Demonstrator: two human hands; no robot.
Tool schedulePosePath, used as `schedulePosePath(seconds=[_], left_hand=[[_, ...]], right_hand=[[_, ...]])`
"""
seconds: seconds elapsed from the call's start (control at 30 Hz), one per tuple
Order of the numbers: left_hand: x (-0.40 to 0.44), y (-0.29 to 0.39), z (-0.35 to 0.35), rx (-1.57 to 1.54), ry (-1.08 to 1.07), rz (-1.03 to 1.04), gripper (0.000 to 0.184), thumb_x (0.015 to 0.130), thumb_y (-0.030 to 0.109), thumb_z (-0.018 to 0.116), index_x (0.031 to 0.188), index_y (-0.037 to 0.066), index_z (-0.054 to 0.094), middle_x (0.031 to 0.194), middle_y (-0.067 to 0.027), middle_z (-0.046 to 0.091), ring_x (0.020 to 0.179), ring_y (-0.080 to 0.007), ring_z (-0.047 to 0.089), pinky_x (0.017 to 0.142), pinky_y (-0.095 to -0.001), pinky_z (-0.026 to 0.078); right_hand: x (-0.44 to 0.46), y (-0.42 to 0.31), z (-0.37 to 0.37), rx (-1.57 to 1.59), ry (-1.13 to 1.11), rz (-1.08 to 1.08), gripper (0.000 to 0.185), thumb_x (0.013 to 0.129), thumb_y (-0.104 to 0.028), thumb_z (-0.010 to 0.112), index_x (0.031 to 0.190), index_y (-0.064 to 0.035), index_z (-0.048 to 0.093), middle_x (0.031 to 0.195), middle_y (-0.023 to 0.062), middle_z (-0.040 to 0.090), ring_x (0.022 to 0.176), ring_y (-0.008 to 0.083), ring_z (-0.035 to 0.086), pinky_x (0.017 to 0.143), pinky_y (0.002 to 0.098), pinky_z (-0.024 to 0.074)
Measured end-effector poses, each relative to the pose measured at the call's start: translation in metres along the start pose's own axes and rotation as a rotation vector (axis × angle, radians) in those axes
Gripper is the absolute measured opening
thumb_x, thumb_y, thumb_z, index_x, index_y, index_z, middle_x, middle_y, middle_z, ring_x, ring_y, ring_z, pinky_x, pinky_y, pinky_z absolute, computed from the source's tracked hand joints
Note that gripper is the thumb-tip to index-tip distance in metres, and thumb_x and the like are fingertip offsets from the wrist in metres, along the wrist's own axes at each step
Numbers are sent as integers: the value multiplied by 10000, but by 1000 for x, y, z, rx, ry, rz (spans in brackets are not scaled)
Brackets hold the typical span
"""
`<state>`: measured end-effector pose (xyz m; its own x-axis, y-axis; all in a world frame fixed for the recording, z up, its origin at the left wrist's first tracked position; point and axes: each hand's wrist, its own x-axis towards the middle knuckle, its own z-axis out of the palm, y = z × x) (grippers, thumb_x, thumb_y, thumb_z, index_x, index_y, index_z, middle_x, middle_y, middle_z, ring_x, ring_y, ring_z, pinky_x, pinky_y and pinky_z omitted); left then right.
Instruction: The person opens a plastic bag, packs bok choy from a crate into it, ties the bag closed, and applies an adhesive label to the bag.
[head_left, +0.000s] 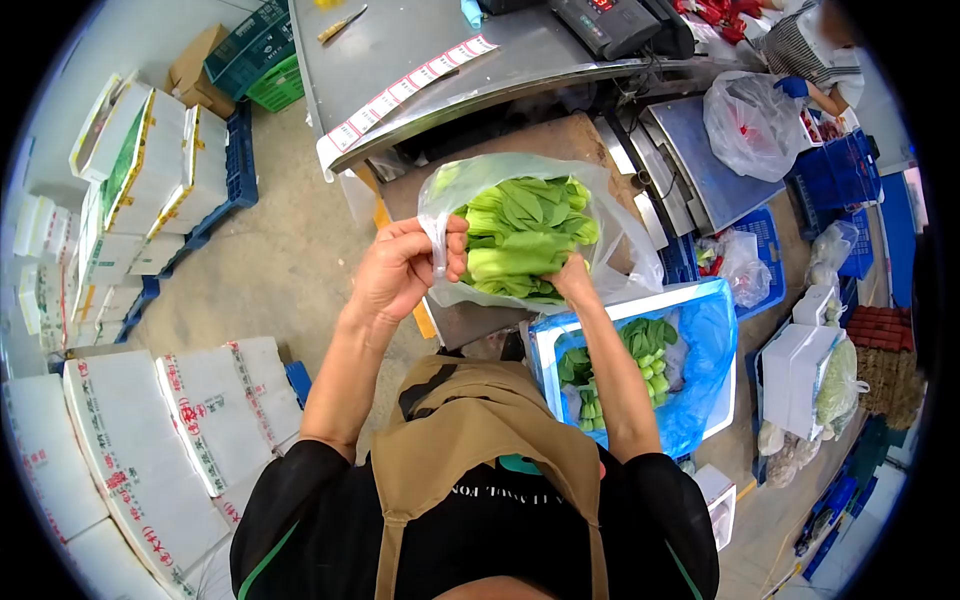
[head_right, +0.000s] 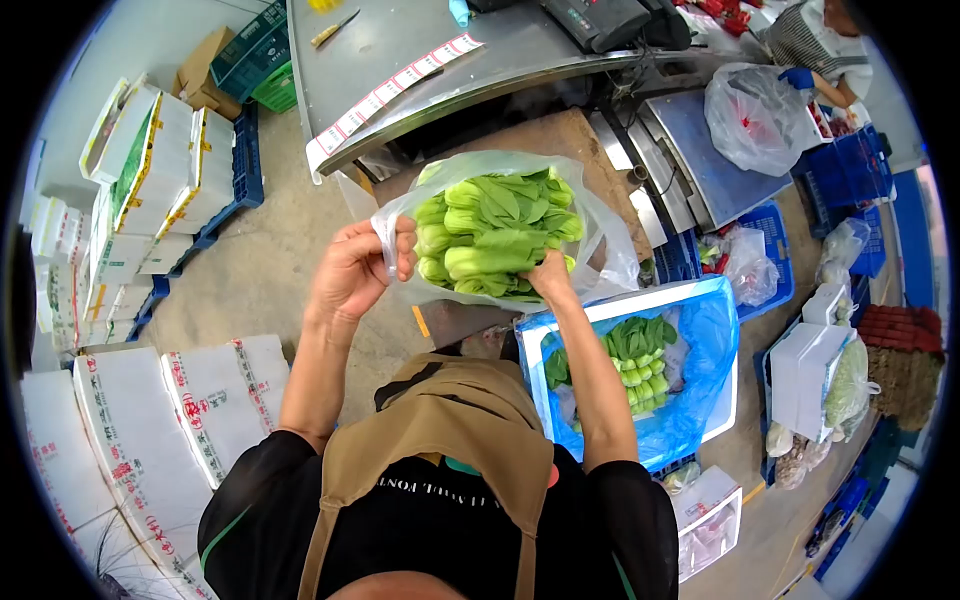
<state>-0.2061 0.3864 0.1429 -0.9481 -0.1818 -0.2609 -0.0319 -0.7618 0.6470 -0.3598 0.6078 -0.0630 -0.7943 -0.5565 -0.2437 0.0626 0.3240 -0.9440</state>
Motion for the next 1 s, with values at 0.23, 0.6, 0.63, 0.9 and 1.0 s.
schedulePosePath(seconds=[0.23, 0.6, 0.63, 0.9, 1.0], left_hand=[[9, 1, 13, 72, -23, -5, 315, 826, -21, 440, 1087, -135, 574, 862, -166, 646, 715, -241, 652, 654, -327, 544], [29, 2, 38, 272, -37, 21, 299, 872, 13, 557, 1138, -125, 561, 962, -186, 656, 830, -236, 682, 747, -331, 588], [33, 6, 40, 319, -37, 38, 298, 881, 28, 563, 1138, -122, 561, 975, -184, 654, 836, -230, 680, 745, -325, 587], [78, 36, 62, 564, -115, 58, 431, 887, 233, 645, 1160, -92, 571, 1021, -156, 643, 885, -191, 639, 741, -312, 545], [88, 25, 57, 874, -230, -4, 403, 846, 230, 669, 1151, -24, 596, 1023, -95, 632, 928, -146, 576, 816, -292, 458]], right_hand=[[-80, -92, -26, -608, 251, -477, 381, 754, -97, 715, 1087, 48, 601, 1063, 202, 618, 964, 367, 598, 823, 419, 473], [-61, -112, -66, 300, 389, -21, 222, 831, -127, 652, 900, 83, 673, 783, 95, 665, 711, 125, 584, 655, 267, 454], [-57, -121, -60, 450, 301, -29, 179, 844, -89, 610, 928, 61, 657, 795, 81, 650, 704, 152, 590, 640, 271, 458], [2, -217, -44, 995, -281, -40, 354, 964, -331, 481, 952, 8, 581, 923, 148, 643, 798, 232, 628, 716, 335, 499], [8, -196, -18, 539, -93, -425, 524, 964, -395, 477, 1188, 73, 549, 1225, 182, 583, 1171, 240, 530, 1004, 347, 379]])
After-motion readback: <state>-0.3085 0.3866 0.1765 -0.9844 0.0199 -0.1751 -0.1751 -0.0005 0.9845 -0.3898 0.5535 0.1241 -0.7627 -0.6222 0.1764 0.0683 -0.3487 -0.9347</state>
